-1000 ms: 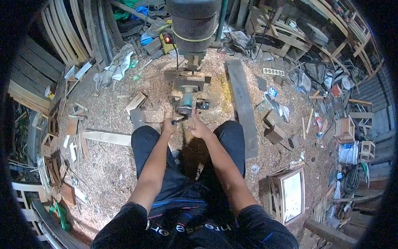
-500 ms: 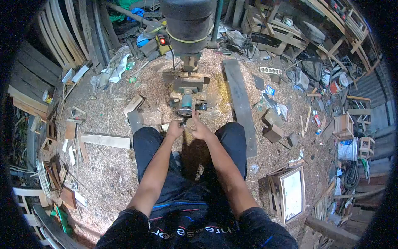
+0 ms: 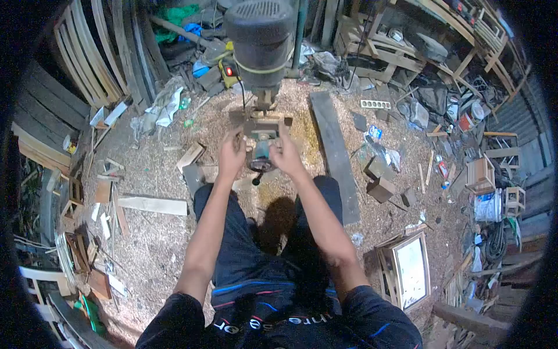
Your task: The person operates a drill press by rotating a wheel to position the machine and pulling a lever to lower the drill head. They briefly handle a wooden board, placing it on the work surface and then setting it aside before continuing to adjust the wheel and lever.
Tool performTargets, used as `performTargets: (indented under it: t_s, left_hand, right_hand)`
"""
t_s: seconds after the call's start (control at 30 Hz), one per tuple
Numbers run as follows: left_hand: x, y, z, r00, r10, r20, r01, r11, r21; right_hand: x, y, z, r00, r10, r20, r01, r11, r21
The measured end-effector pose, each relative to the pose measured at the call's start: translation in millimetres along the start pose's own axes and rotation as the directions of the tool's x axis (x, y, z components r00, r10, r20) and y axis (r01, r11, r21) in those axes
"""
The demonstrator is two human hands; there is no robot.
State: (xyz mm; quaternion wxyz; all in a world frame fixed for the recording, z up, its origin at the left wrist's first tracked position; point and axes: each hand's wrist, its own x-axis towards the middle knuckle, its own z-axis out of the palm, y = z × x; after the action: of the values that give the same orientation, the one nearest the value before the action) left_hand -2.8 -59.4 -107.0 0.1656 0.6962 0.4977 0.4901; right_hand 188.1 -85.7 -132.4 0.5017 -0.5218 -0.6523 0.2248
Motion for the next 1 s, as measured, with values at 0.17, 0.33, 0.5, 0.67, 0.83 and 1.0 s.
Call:
performTargets:
  t_s: [0.17, 0.33, 0.5, 0.67, 0.83, 1.0]
  left_hand:
    - [135.2, 107.4, -38.3, 0.828, 0.377, -0.415, -0.421, 0.907, -0.016]
    - [232.2, 193.4, -21.3, 0.705, 0.524, -0.477, -0.578, 0.815, 0.040]
    - [249.9, 186.4, 8.4, 0.625, 0.603, -0.497, -0.513, 0.796, 0.321]
    - [250.8, 183.8, 9.0, 0.597, 0.620, -0.509, -0.520, 0.782, 0.343]
    - [247.1, 174.6, 15.9, 0.567, 0.641, -0.517, -0.527, 0.765, 0.370]
    - [237.3, 170.5, 19.0, 0.570, 0.642, -0.513, -0.511, 0.766, 0.390]
  right_hand:
    - [134.8, -106.3, -86.7, 0.919, -0.019, -0.393, 0.107, 0.973, 0.204]
    - [312.1, -135.9, -144.2, 0.711, -0.138, -0.690, 0.318, 0.938, 0.140]
    - [391.4, -149.7, -167.0, 0.915, 0.152, -0.374, -0.158, 0.987, 0.015]
    - [402.7, -173.5, -168.1, 0.920, 0.234, -0.314, -0.142, 0.947, 0.289]
    - [338.2, -185.1, -155.5, 0.856, 0.338, -0.392, -0.130, 0.874, 0.469]
    - [231.8, -178.0, -136.1, 0.917, 0.029, -0.397, 0.236, 0.764, 0.600]
